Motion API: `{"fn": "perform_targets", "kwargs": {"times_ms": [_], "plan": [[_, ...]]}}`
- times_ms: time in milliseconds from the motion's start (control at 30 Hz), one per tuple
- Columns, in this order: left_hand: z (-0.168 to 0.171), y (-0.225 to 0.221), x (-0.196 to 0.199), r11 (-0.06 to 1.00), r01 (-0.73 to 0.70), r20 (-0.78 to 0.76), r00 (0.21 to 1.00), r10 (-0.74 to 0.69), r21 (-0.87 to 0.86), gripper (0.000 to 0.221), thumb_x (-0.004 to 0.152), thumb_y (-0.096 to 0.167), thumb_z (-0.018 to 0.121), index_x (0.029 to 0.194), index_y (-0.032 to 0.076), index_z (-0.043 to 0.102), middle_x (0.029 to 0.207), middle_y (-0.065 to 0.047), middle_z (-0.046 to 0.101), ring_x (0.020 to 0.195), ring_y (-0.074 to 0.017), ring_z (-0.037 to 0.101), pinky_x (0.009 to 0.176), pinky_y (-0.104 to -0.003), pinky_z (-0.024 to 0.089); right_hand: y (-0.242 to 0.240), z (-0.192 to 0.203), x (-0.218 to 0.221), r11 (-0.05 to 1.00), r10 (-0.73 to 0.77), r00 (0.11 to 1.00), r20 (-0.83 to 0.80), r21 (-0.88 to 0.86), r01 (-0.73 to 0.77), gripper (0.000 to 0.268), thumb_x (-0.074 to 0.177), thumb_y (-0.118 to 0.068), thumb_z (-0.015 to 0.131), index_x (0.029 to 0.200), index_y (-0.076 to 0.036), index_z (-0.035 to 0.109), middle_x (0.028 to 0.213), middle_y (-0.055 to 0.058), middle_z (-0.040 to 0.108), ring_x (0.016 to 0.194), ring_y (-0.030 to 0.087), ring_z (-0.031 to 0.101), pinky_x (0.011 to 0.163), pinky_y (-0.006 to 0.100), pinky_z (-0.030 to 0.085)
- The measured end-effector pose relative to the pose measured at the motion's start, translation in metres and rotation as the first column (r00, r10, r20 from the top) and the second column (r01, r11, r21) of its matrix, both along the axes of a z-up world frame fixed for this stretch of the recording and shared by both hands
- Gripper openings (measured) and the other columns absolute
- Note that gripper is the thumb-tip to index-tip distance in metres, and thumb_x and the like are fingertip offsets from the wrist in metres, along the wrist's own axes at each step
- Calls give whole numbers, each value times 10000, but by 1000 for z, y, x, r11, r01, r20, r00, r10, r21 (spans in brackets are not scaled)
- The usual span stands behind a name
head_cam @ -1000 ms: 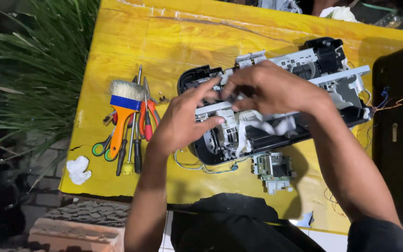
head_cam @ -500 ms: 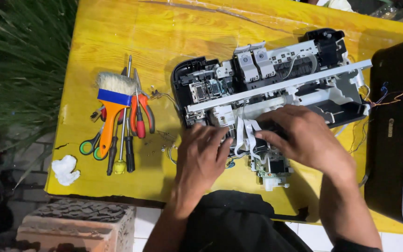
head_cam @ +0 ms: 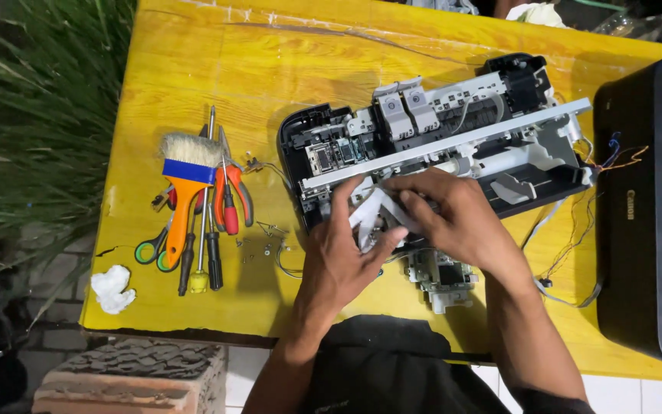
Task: The person cleans the interior of a disassembled printer using a brush and a cloth. They wipe various internal components and then brush away debris from the chassis and mechanisms.
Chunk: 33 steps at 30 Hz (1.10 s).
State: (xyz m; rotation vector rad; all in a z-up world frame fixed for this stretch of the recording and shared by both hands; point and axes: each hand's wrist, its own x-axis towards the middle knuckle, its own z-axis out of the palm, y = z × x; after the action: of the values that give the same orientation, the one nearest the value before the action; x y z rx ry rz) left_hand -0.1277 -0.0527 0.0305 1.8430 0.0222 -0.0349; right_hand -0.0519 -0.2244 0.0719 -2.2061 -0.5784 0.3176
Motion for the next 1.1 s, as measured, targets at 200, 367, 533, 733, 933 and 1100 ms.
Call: {"fn": "perform_targets", "kwargs": {"times_ms": [200, 367, 533, 733, 933, 1100], "plan": [[12, 5, 14, 968, 40, 97, 993, -66, 247, 629, 896, 223, 754, 1440, 16, 518, 985, -334, 705, 830, -483, 729, 681, -527, 582, 5, 10, 11, 995, 66, 978, -198, 91, -49, 310, 1001, -71, 509, 1163, -6, 765, 833, 268, 759, 650, 411, 709, 676, 500, 578], [-5, 3, 12, 942, -34, 136, 991, -12, 334, 450, 898, 21, 661, 1344, -26, 619, 947, -289, 700, 735, -382, 721, 623, -419, 587, -13, -12, 23, 999, 33, 997, 70, -19, -32, 253, 913, 10, 645, 1138, -10, 758, 861, 221, 755, 685, 355, 692, 617, 426, 538], [-9, 6, 15, 940, -111, 222, 974, 39, 322, 403, 870, -98, 620, 1271, -75, 654, 1043, -328, 718, 851, -439, 752, 705, -445, 632, -12, -17, 20, 994, 69, 974, 216, -94, -49, 253, 799, 32, 775, 1038, -49, 782, 891, 170, 757, 820, 359, 725, 714, 424, 564], [-11, 12, 19, 959, -151, 264, 961, 86, 240, 296, 903, -58, 615, 1185, -46, 702, 1012, -300, 743, 848, -415, 766, 706, -439, 643, -3, -17, 21, 994, 85, 969, 231, -93, -65, 270, 767, 10, 830, 1028, -32, 775, 921, 186, 750, 899, 366, 718, 794, 428, 575], [-7, 27, 12, 955, -145, 235, 968, 83, 259, 270, 908, 84, 635, 1159, 45, 727, 899, -239, 762, 779, -404, 759, 631, -440, 602, 0, -32, 27, 985, 153, 928, 339, -128, -116, 211, 786, -42, 847, 985, -81, 792, 884, 138, 740, 856, 309, 696, 807, 398, 541], [3, 40, 6, 966, 157, 134, 973, -186, 204, 514, 847, 152, 759, 1307, -24, 611, 981, -279, 731, 860, -450, 745, 679, -527, 595, 1, -37, 29, 970, 188, 891, 413, -220, -103, 178, 811, -59, 835, 978, -103, 791, 871, 117, 734, 841, 270, 681, 792, 356, 531]]}}
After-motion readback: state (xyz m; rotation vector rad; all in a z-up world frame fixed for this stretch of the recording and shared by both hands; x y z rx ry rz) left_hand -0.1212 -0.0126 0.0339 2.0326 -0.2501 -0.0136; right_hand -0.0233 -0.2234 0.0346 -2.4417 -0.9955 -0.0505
